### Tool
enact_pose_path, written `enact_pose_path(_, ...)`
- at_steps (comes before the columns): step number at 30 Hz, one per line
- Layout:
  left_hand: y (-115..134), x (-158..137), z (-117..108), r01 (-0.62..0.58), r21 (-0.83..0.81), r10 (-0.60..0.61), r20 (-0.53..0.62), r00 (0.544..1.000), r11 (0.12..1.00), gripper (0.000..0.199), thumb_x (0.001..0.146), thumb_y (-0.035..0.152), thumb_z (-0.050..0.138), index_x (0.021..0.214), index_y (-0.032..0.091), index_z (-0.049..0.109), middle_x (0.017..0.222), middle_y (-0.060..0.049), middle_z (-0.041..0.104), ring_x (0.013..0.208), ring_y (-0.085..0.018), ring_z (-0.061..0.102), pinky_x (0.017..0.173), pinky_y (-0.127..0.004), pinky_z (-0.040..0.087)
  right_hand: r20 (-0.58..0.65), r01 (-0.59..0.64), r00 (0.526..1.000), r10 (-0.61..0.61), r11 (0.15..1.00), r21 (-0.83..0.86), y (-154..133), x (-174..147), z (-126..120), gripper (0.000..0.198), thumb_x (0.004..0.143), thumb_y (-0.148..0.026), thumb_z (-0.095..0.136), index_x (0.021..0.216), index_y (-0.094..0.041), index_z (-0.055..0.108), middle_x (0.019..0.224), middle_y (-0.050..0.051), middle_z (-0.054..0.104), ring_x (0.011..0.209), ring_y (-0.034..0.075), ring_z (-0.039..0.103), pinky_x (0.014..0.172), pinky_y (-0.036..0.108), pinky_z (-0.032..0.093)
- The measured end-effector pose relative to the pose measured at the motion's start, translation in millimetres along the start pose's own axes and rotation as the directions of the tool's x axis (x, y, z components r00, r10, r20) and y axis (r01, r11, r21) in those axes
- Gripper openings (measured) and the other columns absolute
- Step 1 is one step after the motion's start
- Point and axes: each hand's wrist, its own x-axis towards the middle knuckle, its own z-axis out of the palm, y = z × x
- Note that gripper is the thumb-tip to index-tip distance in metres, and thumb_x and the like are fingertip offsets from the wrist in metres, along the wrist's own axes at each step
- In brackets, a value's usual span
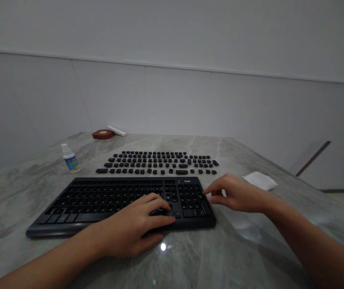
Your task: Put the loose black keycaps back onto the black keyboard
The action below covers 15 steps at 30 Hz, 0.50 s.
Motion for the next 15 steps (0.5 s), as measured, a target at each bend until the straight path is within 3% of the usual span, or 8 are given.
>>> enact_pose_path(8, 0, 1, 1, -0.012, -0.018, 0.012, -0.01, 1.0, 1.0, 0.043, 0.091, 0.014, 0.06, 0.134, 0.022, 0.058, 0.127, -0.011, 0.057, 0.117, -0.027, 0.052, 0.101, -0.047, 0.049, 0.036, -0.102, 0.995, 0.097, 0.974, 0.201, 2, 14, 15, 0.022, 0.085, -0.034, 0.067, 0.093, -0.014, 0.073, 0.074, 0.003, 0.069, 0.065, 0.014, 0.06, 0.063, 0.025, 0.043)
enact_pose_path(15, 0, 0, 0, -0.003, -0.004, 0.003, 0.005, 1.0, 1.0, 0.045, 0.09, 0.014, 0.06, 0.134, 0.022, 0.057, 0.128, -0.012, 0.056, 0.118, -0.028, 0.051, 0.102, -0.048, 0.049, 0.042, -0.123, 0.992, 0.118, 0.978, 0.168, -7, 14, 17, 0.016, 0.088, -0.03, 0.065, 0.091, -0.015, 0.064, 0.072, 0.001, 0.065, 0.064, 0.013, 0.058, 0.059, 0.023, 0.039)
